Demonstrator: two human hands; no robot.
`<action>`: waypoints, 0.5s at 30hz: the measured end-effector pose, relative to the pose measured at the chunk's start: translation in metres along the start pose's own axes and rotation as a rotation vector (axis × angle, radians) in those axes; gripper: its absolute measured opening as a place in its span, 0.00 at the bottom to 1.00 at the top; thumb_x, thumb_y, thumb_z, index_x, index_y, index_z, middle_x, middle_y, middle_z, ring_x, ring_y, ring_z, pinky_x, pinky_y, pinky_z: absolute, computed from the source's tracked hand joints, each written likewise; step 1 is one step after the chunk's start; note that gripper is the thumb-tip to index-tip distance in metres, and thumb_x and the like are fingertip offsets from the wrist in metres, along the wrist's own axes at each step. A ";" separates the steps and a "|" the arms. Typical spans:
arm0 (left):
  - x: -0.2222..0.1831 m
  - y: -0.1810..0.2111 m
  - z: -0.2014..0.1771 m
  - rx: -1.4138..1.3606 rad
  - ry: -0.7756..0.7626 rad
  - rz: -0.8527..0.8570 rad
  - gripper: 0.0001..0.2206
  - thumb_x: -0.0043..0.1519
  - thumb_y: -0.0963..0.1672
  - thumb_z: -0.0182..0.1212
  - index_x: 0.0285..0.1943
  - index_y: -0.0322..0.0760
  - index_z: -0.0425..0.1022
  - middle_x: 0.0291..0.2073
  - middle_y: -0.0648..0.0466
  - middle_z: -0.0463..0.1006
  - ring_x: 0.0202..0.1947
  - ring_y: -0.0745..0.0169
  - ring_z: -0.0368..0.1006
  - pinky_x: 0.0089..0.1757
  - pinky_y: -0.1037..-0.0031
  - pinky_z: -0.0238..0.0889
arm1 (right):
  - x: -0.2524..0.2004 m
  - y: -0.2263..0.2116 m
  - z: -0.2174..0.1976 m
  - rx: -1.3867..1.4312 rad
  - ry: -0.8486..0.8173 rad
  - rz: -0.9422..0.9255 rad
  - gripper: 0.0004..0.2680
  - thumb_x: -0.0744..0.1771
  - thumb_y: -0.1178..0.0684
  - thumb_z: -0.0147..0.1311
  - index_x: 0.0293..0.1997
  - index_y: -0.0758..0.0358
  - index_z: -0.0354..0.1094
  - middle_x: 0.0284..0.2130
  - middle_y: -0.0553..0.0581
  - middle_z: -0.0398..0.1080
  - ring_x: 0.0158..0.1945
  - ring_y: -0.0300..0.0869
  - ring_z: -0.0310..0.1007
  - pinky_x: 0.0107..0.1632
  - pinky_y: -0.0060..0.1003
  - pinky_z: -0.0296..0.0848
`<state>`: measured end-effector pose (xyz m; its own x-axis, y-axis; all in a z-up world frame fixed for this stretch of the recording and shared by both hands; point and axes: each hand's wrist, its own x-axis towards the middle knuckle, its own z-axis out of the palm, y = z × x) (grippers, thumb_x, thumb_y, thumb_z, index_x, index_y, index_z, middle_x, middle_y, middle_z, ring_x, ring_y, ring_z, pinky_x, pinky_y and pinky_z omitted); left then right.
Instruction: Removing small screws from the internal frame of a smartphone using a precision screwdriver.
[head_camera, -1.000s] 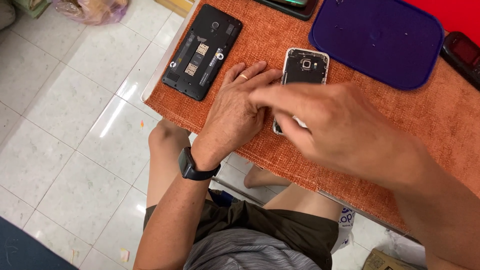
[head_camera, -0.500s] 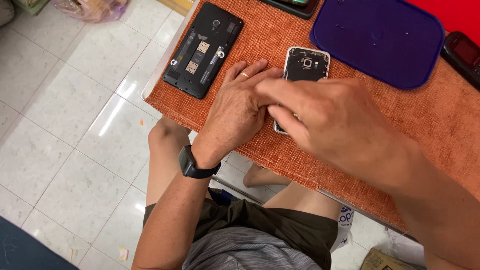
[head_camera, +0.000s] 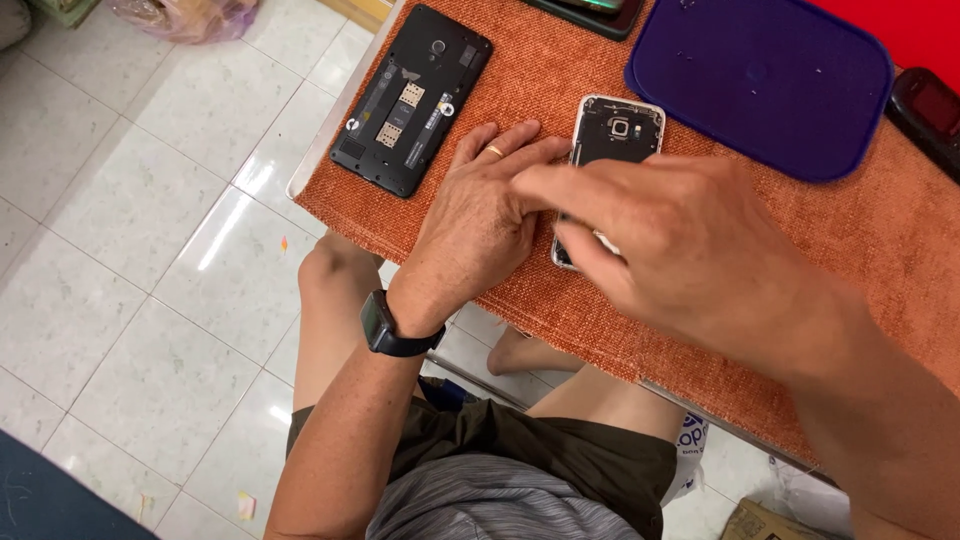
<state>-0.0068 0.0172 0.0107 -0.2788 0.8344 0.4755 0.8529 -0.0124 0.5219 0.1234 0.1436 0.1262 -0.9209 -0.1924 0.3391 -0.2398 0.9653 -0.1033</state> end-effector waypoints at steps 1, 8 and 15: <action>-0.001 -0.001 0.001 -0.006 -0.001 -0.027 0.12 0.64 0.36 0.57 0.49 0.41 0.82 0.60 0.47 0.77 0.67 0.38 0.65 0.64 0.47 0.49 | 0.001 -0.002 -0.003 0.132 -0.068 -0.013 0.13 0.66 0.65 0.56 0.57 0.61 0.71 0.36 0.52 0.78 0.32 0.45 0.75 0.35 0.42 0.71; 0.000 -0.001 0.000 0.001 0.003 0.014 0.14 0.62 0.35 0.59 0.48 0.45 0.85 0.61 0.47 0.76 0.66 0.36 0.65 0.64 0.46 0.49 | -0.003 0.001 0.004 0.013 -0.018 0.006 0.11 0.67 0.62 0.62 0.55 0.58 0.73 0.28 0.47 0.76 0.28 0.45 0.74 0.33 0.41 0.69; -0.002 0.000 0.004 0.047 0.033 -0.006 0.09 0.68 0.40 0.60 0.55 0.38 0.78 0.60 0.46 0.78 0.66 0.38 0.67 0.65 0.46 0.51 | -0.002 -0.001 0.003 0.056 -0.078 -0.018 0.11 0.69 0.60 0.61 0.56 0.59 0.72 0.25 0.47 0.73 0.23 0.40 0.71 0.34 0.41 0.74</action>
<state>-0.0048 0.0184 0.0067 -0.2972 0.8159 0.4960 0.8710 0.0188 0.4909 0.1244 0.1420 0.1229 -0.9369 -0.2245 0.2680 -0.2709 0.9508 -0.1505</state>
